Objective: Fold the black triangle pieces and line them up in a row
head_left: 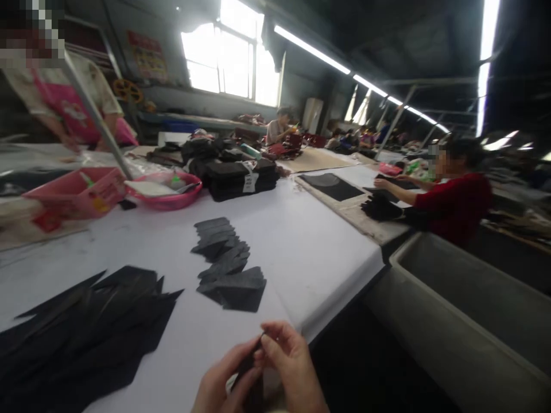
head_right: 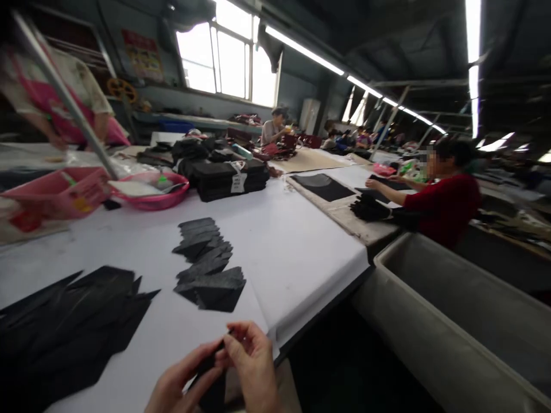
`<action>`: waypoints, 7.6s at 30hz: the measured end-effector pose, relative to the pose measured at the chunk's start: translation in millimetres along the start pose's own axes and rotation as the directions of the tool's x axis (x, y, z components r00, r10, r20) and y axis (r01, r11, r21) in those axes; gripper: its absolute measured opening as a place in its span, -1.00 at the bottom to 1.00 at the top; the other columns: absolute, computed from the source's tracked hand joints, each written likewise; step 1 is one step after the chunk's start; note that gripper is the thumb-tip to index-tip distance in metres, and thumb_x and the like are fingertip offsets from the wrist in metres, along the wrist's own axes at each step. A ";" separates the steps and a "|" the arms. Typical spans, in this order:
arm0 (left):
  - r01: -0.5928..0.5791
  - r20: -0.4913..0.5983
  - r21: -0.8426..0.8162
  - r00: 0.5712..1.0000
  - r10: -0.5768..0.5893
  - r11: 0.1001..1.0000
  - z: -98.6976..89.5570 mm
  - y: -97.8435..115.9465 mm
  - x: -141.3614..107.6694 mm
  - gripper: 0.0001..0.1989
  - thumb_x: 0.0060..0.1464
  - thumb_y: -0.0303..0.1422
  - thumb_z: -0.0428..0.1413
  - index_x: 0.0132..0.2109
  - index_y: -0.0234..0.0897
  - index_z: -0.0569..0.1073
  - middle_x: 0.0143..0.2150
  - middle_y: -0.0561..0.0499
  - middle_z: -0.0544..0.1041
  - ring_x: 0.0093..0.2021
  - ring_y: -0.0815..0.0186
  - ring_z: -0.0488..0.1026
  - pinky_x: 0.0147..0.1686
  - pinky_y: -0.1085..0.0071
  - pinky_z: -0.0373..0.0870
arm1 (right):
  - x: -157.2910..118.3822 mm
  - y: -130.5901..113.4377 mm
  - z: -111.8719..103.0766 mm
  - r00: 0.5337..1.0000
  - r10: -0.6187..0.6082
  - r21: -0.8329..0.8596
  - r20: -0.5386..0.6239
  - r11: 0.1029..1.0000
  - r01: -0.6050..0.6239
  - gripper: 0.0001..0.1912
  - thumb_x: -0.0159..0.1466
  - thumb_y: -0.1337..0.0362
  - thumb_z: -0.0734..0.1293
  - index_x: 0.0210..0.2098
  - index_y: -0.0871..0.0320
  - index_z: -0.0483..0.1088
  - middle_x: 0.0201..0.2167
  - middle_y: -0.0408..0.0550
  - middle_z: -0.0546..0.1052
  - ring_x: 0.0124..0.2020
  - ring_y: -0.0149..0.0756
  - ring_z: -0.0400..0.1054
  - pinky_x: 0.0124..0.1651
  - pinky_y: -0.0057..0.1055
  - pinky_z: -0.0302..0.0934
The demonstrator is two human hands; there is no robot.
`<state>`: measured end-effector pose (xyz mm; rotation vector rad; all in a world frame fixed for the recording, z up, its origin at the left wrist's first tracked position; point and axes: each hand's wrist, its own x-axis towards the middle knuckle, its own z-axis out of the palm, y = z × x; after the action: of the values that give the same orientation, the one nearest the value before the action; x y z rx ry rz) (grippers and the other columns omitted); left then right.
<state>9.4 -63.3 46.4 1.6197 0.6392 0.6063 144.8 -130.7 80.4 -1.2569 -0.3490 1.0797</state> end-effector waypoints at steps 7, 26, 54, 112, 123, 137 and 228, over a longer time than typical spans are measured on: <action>0.218 0.109 -0.296 0.975 -0.194 0.930 -1.1 12.7 6.2 -0.61 0.26 -0.06 0.10 -0.07 -0.31 0.55 -0.23 -0.09 0.55 -0.23 0.22 0.46 -0.23 0.47 0.41 | 6.3 -3.3 -10.5 0.998 0.034 -0.135 0.058 0.990 -0.025 -0.52 0.08 -0.04 0.50 -0.23 0.25 0.51 -0.57 -0.15 0.48 -0.55 -0.43 0.38 -0.41 -0.50 0.33; 0.295 0.078 -0.363 0.955 -0.286 0.884 -2.6 5.8 15.7 -0.58 0.27 -0.04 0.10 -0.18 -0.37 0.51 -0.38 -0.02 0.45 -0.40 0.36 0.30 -0.42 0.53 0.22 | 23.7 -7.6 -7.4 0.987 0.116 -0.274 0.109 0.958 -0.082 -0.61 0.16 -0.01 0.45 -0.32 0.22 0.43 -0.54 -0.19 0.43 -0.51 -0.44 0.36 -0.37 -0.52 0.29; 0.370 0.013 -0.507 0.906 -0.423 0.778 1.1 -4.9 23.7 -0.78 -0.13 -0.38 0.30 -0.30 -0.39 0.49 -0.47 0.08 0.39 -0.45 0.39 0.28 -0.47 0.55 0.15 | 48.3 3.3 -20.5 0.998 -0.064 -0.403 0.015 0.913 0.065 -0.58 0.12 -0.09 0.45 -0.46 0.15 0.40 -0.67 -0.24 0.30 -0.57 -0.48 0.20 -0.41 -0.52 0.15; -0.125 -0.129 0.926 0.782 0.610 0.356 -31.5 -68.6 63.9 -0.71 0.34 -0.57 -0.14 -0.14 -0.38 0.49 -0.10 -0.14 0.50 -0.05 0.13 0.44 -0.07 0.17 0.45 | 173.2 16.7 51.5 0.808 -0.305 -0.864 0.504 -0.159 0.478 -0.75 0.10 0.25 0.52 -0.31 0.08 0.40 -0.30 -0.10 0.46 -0.20 -0.14 0.33 -0.18 -0.29 0.11; -0.137 -0.122 0.887 0.853 0.508 0.441 -32.7 -66.5 62.8 -0.81 0.29 -0.58 -0.03 -0.06 -0.39 0.45 -0.04 -0.15 0.47 0.00 0.11 0.42 -0.01 0.15 0.45 | 158.6 30.0 47.1 0.759 -0.362 -0.812 0.541 0.007 0.583 -0.79 0.22 0.34 0.37 -0.14 0.09 0.39 -0.32 -0.10 0.49 -0.29 -0.24 0.34 -0.18 -0.32 0.16; -0.073 -0.221 0.695 0.925 0.309 0.715 -44.7 -53.0 52.0 -0.74 0.14 -0.62 0.11 -0.06 -0.26 0.45 0.09 -0.11 0.36 0.11 0.13 0.35 0.11 0.14 0.43 | 98.9 4.5 -24.6 0.939 0.015 -0.788 0.343 0.549 0.279 -0.61 0.24 -0.01 0.37 -0.08 0.12 0.48 -0.43 -0.13 0.56 -0.41 -0.31 0.47 -0.36 -0.49 0.34; -0.175 0.019 0.915 0.918 0.395 0.363 -37.2 -37.2 1.4 -0.84 0.28 -0.57 0.01 -0.04 -0.51 0.43 -0.20 -0.16 0.44 -0.12 0.11 0.42 -0.17 0.18 0.52 | 54.1 63.5 -15.4 0.560 -0.397 -0.664 0.727 -0.199 0.721 -0.69 0.38 0.41 0.24 0.00 0.00 0.51 -0.30 -0.08 0.46 -0.28 -0.39 0.33 -0.20 -0.44 0.21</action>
<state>-18.3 -31.9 14.5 2.8069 0.9378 0.7431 153.7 -101.0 1.5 -1.7107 -1.9877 -0.0771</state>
